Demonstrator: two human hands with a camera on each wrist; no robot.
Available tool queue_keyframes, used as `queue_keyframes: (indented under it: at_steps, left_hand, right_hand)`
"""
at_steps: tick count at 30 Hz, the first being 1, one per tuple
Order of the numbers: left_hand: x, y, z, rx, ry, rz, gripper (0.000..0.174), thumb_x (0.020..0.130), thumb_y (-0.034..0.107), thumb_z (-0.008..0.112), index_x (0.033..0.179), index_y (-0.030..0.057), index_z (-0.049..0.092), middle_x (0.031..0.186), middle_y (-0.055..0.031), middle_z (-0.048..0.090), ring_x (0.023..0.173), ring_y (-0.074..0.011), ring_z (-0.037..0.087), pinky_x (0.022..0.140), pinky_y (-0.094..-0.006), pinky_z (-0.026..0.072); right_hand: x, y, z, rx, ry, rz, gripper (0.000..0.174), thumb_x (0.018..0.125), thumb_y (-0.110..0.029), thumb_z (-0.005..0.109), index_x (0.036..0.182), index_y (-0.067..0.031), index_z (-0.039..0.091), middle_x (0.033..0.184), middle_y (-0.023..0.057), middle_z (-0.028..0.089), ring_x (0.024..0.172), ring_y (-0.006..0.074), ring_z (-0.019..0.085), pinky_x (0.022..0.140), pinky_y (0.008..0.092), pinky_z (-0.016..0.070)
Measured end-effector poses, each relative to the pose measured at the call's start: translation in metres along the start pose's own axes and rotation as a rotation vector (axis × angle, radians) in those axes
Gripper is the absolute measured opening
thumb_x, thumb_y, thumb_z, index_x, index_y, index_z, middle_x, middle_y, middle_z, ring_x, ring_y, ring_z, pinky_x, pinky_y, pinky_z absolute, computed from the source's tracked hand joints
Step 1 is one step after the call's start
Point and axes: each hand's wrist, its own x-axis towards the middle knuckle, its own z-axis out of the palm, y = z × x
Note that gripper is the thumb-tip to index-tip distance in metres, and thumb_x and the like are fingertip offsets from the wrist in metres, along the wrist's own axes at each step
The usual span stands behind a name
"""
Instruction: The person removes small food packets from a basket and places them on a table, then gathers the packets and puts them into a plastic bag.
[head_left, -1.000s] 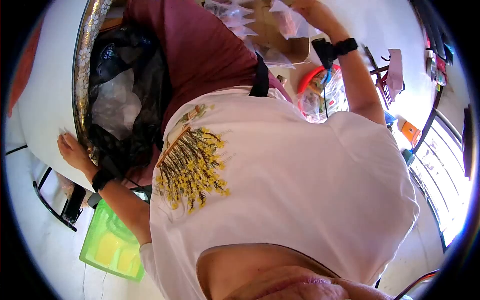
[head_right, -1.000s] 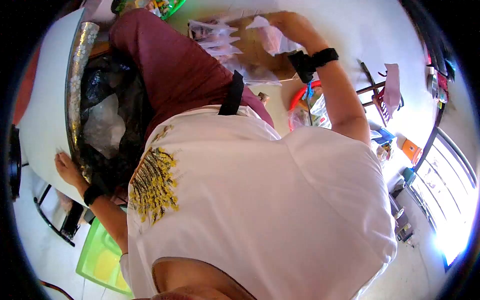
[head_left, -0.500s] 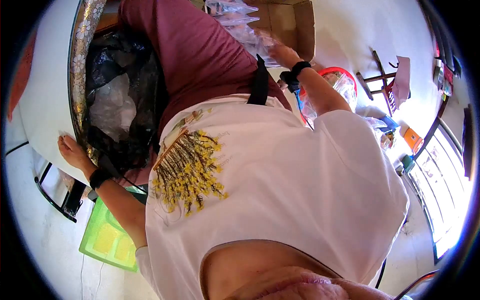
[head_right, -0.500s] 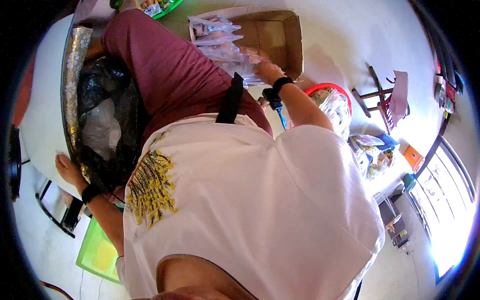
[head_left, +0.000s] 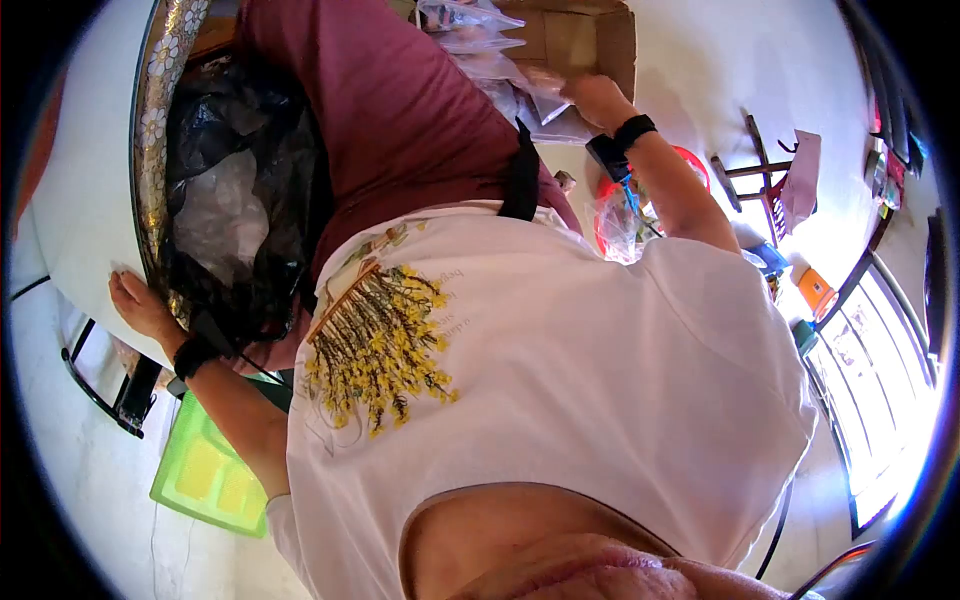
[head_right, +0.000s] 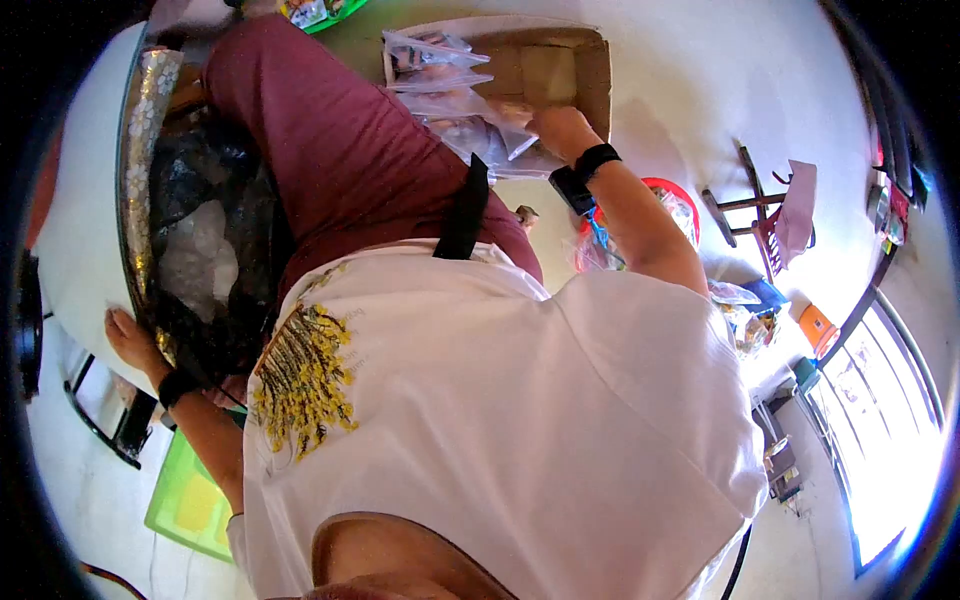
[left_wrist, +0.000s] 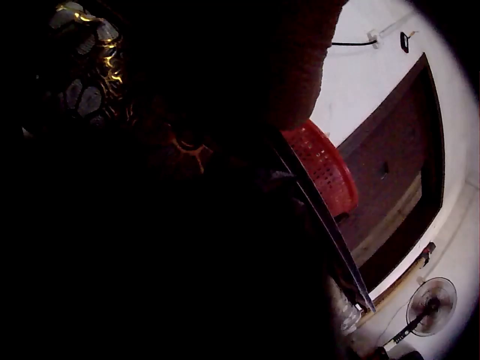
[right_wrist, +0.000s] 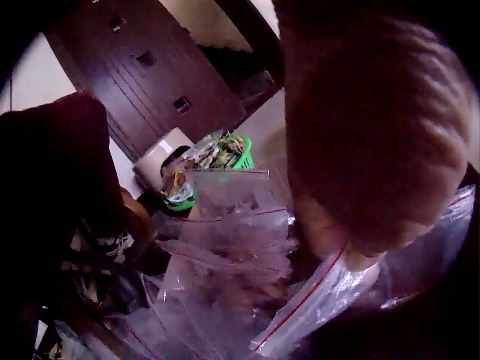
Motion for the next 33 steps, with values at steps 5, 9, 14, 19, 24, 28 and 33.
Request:
queue_keyframes:
  at_steps: [5,9,14,19,24,28,33]
  left_hand:
    - [-0.001,0.006,0.000,0.017,0.002,-0.064,0.047,0.092,0.034,0.046,0.118,-0.0034,0.058,0.118,-0.0232,0.059,0.111,-0.0374,0.054,0.097,-0.0402,0.0400]
    - [0.000,-0.002,0.001,0.002,-0.003,-0.034,0.047,0.091,0.035,0.046,0.118,-0.0031,0.058,0.119,-0.0229,0.058,0.111,-0.0375,0.053,0.097,-0.0401,0.0398]
    - [-0.001,0.002,-0.004,-0.027,-0.013,-0.041,0.048,0.092,0.035,0.046,0.118,-0.0028,0.057,0.120,-0.0224,0.058,0.112,-0.0370,0.053,0.098,-0.0399,0.0395]
    - [-0.002,0.002,-0.001,0.009,0.002,-0.023,0.047,0.092,0.034,0.046,0.119,-0.0032,0.057,0.119,-0.0224,0.058,0.111,-0.0367,0.054,0.098,-0.0392,0.0395]
    - [-0.003,0.011,-0.008,-0.038,-0.003,-0.015,0.046,0.093,0.033,0.046,0.118,-0.0032,0.057,0.119,-0.0224,0.058,0.111,-0.0368,0.054,0.098,-0.0390,0.0395]
    - [-0.004,0.005,-0.006,-0.017,0.004,-0.012,0.046,0.093,0.033,0.046,0.119,-0.0034,0.057,0.119,-0.0226,0.058,0.111,-0.0366,0.054,0.098,-0.0387,0.0397]
    - [-0.006,-0.001,-0.004,0.003,-0.011,-0.063,0.048,0.093,0.035,0.045,0.121,-0.0035,0.055,0.122,-0.0222,0.057,0.113,-0.0356,0.052,0.099,-0.0382,0.0385]
  right_hand:
    - [0.006,-0.015,-0.004,-0.027,0.051,-0.116,0.019,0.083,-0.019,0.053,0.092,-0.0153,0.070,0.087,0.0092,0.067,0.083,0.0305,0.066,0.067,0.0426,0.0541]
    - [0.015,-0.037,-0.002,-0.044,-0.148,-0.156,0.020,0.083,-0.016,0.052,0.094,-0.0110,0.068,0.092,0.0134,0.067,0.086,0.0331,0.065,0.074,0.0435,0.0522]
    - [0.026,-0.039,0.075,0.181,-0.132,-0.073,0.024,0.080,-0.013,0.054,0.101,-0.0096,0.065,0.095,0.0173,0.066,0.089,0.0353,0.064,0.078,0.0437,0.0505]
    - [0.035,-0.034,0.045,0.288,-0.250,-0.102,0.029,0.077,-0.012,0.059,0.106,-0.0090,0.063,0.106,0.0176,0.064,0.102,0.0347,0.059,0.088,0.0423,0.0461]
    - [0.080,0.017,0.034,0.746,-0.423,-0.080,0.030,0.082,-0.028,0.057,0.106,-0.0125,0.065,0.106,0.0151,0.065,0.102,0.0302,0.061,0.086,0.0409,0.0488]
    - [0.097,0.021,0.022,0.586,-0.214,0.450,0.036,0.086,-0.042,0.053,0.110,-0.0173,0.065,0.115,0.0126,0.063,0.110,0.0266,0.059,0.091,0.0423,0.0479]
    - [0.094,-0.030,0.046,0.211,0.130,0.386,0.041,0.088,-0.040,0.050,0.119,-0.0141,0.060,0.122,0.0173,0.056,0.108,0.0388,0.056,0.090,0.0471,0.0466]
